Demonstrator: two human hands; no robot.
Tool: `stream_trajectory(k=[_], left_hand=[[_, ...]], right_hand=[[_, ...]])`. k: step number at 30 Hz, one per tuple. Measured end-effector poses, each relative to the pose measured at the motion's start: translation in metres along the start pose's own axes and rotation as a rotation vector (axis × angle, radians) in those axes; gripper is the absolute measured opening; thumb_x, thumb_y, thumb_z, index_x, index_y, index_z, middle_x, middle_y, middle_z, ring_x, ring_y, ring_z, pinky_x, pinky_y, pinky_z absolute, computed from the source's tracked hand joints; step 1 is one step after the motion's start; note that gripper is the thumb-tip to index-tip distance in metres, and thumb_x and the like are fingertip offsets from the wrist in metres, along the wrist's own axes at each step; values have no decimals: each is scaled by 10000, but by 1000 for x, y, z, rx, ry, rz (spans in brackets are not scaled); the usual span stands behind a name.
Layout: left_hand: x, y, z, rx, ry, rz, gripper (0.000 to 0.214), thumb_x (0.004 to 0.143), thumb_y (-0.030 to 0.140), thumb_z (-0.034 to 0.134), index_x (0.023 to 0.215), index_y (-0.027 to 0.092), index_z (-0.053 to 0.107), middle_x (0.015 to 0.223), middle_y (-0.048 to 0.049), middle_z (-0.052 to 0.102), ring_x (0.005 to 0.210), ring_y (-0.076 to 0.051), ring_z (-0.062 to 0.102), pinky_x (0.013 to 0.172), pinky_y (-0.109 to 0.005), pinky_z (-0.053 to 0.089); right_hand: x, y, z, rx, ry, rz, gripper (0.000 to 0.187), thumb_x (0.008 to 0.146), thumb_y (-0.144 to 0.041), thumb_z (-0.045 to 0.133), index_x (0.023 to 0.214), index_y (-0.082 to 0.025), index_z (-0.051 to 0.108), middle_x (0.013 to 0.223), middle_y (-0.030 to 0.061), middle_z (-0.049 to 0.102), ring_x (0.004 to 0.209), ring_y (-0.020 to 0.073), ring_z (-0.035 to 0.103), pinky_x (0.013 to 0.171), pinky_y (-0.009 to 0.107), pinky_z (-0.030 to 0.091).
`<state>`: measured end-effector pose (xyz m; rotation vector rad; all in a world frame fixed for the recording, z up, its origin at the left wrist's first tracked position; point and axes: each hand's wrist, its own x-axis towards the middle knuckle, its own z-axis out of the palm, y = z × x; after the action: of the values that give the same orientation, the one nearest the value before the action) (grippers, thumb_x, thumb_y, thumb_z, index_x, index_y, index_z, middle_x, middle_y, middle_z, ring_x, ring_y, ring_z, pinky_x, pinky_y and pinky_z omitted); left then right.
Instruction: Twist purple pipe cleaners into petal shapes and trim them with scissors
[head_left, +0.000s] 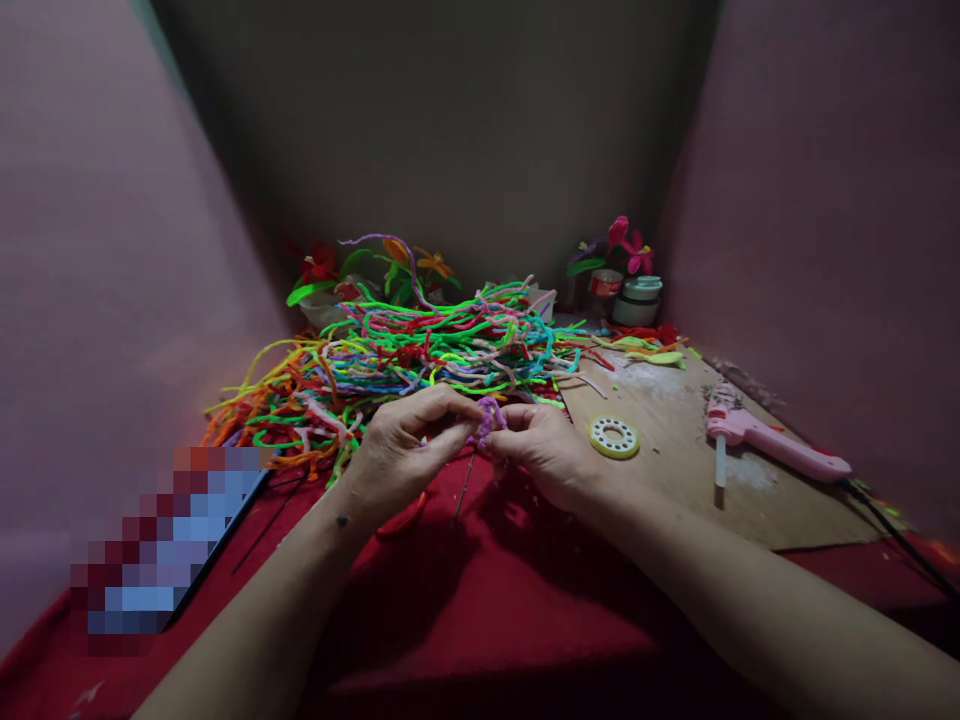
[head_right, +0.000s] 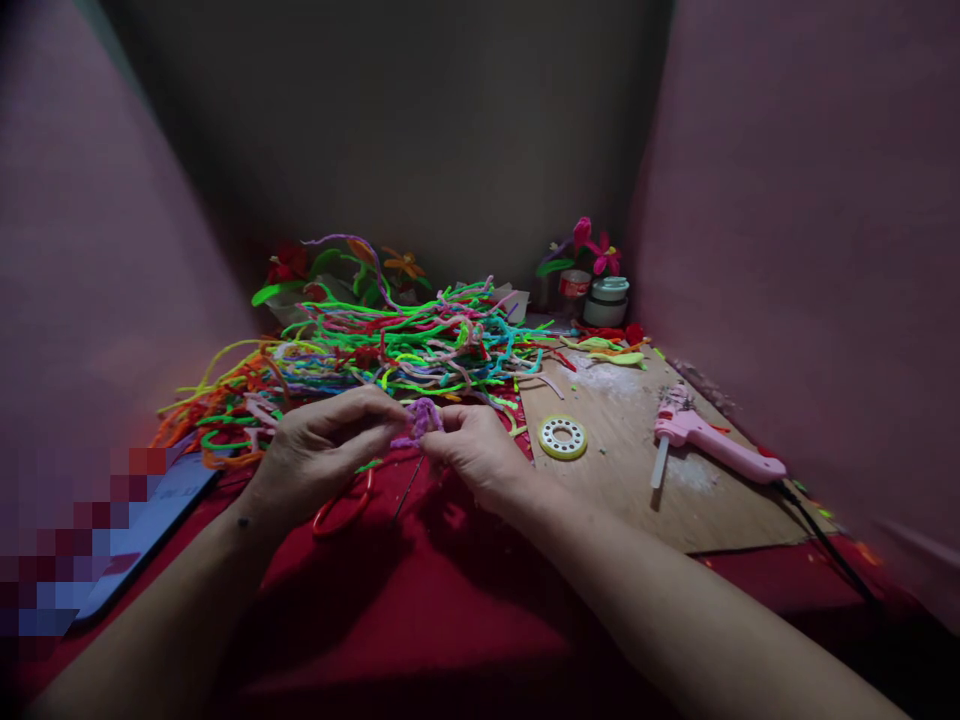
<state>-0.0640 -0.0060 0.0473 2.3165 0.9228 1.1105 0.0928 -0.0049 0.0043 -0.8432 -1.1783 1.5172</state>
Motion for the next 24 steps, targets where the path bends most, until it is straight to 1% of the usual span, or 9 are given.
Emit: stream_trajectory(k=[3, 6, 9, 14, 16, 18, 21, 24], left_hand=[[0, -2, -1, 176, -97, 113, 123, 788, 120, 493, 773, 149, 612, 747, -17, 560, 681, -97, 518, 625, -198, 407], [-2, -4, 2, 339, -151, 158, 140, 796, 118, 471, 802, 153, 607, 764, -18, 526, 658, -89, 486, 593, -189, 382], [-4, -6, 5, 455, -148, 158, 140, 800, 115, 451, 789, 153, 585, 742, -9, 496, 629, -87, 468, 563, -186, 362], [-7, -5, 8, 581, -182, 105, 111, 799, 126, 435, 756, 159, 532, 761, -12, 484, 602, -92, 465, 536, -201, 357], [-9, -5, 8, 648, -207, 80, 109, 805, 133, 423, 766, 163, 521, 771, -15, 484, 585, -94, 464, 531, -210, 365], [-10, -4, 10, 731, -233, 73, 113, 809, 131, 410, 789, 165, 516, 787, -21, 485, 581, -101, 469, 528, -219, 378], [-13, -2, 14, 857, -255, 112, 136, 796, 96, 398, 833, 166, 509, 810, -35, 487, 615, -126, 492, 523, -234, 399], [-15, 0, 20, 954, -262, 157, 150, 782, 68, 394, 837, 158, 501, 802, -47, 494, 649, -153, 512, 508, -246, 423]], right_hand=[[0, 2, 0, -17, 26, -3, 63, 592, -151, 602, 652, -131, 595, 538, -49, 498, 444, 54, 387, 448, 196, 310], [0, 3, -1, -105, 96, -21, 76, 598, -179, 617, 640, -132, 575, 546, -50, 500, 461, 57, 403, 448, 192, 300], [-2, 1, 0, -221, 132, -36, 77, 609, -187, 617, 644, -126, 584, 561, -41, 514, 493, 64, 426, 460, 188, 309], [-5, -6, 3, -277, 96, 8, 96, 623, -194, 600, 678, -115, 605, 562, -34, 512, 480, 66, 409, 451, 193, 302], [-4, -4, 3, -328, 95, -24, 107, 637, -193, 582, 698, -110, 612, 593, -22, 530, 498, 74, 416, 464, 200, 308], [-2, 1, 2, -413, 102, -87, 109, 655, -183, 554, 715, -116, 615, 622, -13, 549, 526, 85, 433, 492, 208, 325], [0, 9, 0, -587, 131, -203, 107, 667, -156, 518, 708, -137, 615, 624, -14, 559, 549, 96, 445, 520, 214, 333], [0, 11, 1, -703, 150, -269, 113, 663, -121, 493, 662, -146, 603, 600, -16, 555, 545, 97, 442, 524, 213, 320]])
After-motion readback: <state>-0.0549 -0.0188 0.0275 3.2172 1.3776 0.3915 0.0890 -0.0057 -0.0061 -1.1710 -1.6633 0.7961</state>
